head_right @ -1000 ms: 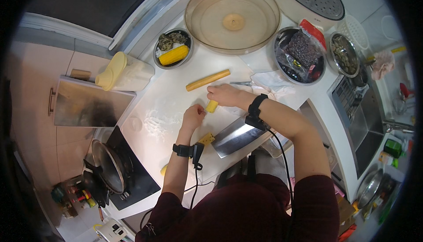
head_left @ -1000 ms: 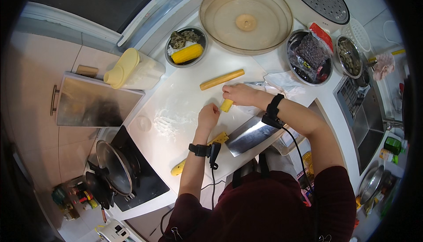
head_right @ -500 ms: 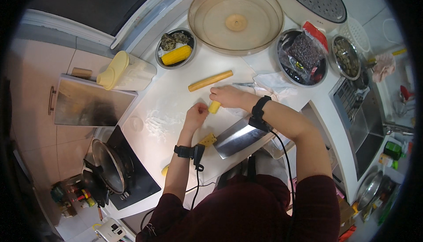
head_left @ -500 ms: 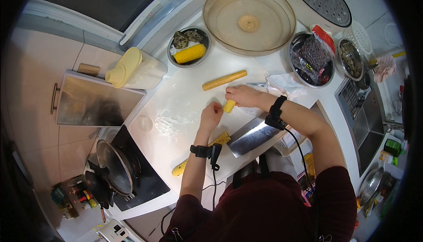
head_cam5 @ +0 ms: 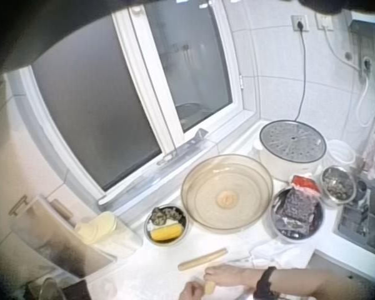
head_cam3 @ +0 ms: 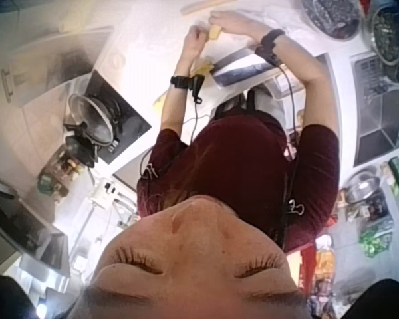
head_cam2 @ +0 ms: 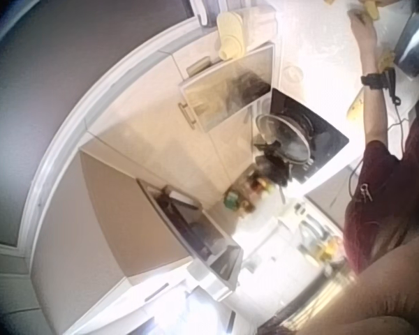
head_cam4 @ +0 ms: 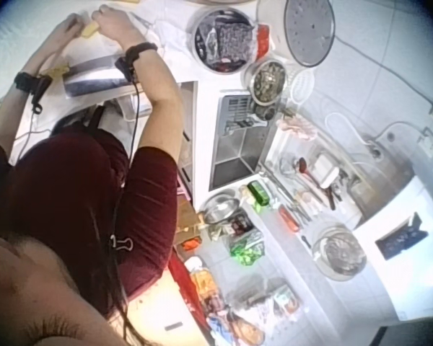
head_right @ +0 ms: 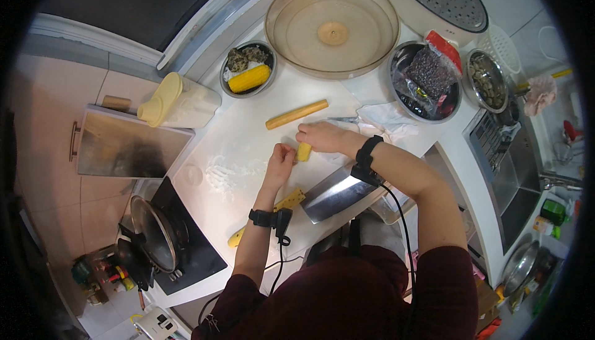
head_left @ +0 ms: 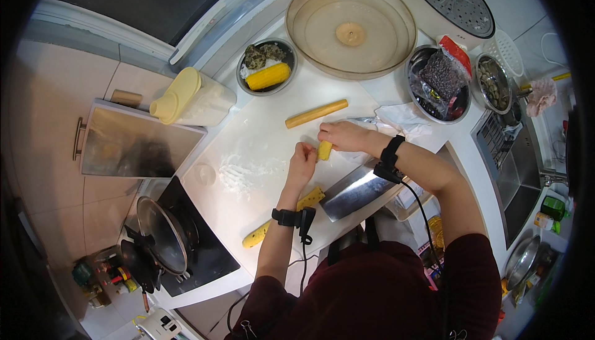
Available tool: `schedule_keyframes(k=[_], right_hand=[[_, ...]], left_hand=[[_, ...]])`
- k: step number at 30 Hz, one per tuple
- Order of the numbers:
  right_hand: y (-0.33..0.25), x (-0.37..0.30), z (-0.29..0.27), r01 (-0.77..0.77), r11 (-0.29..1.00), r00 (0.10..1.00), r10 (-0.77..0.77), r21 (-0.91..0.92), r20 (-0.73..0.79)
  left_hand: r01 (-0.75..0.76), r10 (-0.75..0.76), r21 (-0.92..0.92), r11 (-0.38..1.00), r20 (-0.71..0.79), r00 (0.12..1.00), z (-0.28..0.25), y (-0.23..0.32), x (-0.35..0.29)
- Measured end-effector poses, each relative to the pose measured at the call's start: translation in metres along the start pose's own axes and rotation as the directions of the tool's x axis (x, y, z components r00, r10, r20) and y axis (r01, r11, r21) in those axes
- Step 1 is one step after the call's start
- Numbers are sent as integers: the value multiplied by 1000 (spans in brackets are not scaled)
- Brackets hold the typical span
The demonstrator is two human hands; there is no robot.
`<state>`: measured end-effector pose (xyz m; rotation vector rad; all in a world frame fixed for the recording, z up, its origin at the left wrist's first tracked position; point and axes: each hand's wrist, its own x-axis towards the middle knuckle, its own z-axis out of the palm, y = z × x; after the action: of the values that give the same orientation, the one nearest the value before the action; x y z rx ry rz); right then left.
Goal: The person uses a cleaver to cut a long yellow vegetable into small pieces on a white countertop. They then place the cut pieces into a metal steamer basket.
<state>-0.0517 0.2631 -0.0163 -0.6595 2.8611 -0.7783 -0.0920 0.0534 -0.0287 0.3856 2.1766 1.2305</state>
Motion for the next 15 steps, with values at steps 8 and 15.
schedule_keyframes(k=[8,15], right_hand=[[-1,-4,-2,-49,995,998,44,87,53],[5,-25,-6,-78,933,989,116,351,-87]], left_hand=[[-5,12,265,964,-24,1000,21,16,2],[-98,75,147,984,154,985,13,4,12]])
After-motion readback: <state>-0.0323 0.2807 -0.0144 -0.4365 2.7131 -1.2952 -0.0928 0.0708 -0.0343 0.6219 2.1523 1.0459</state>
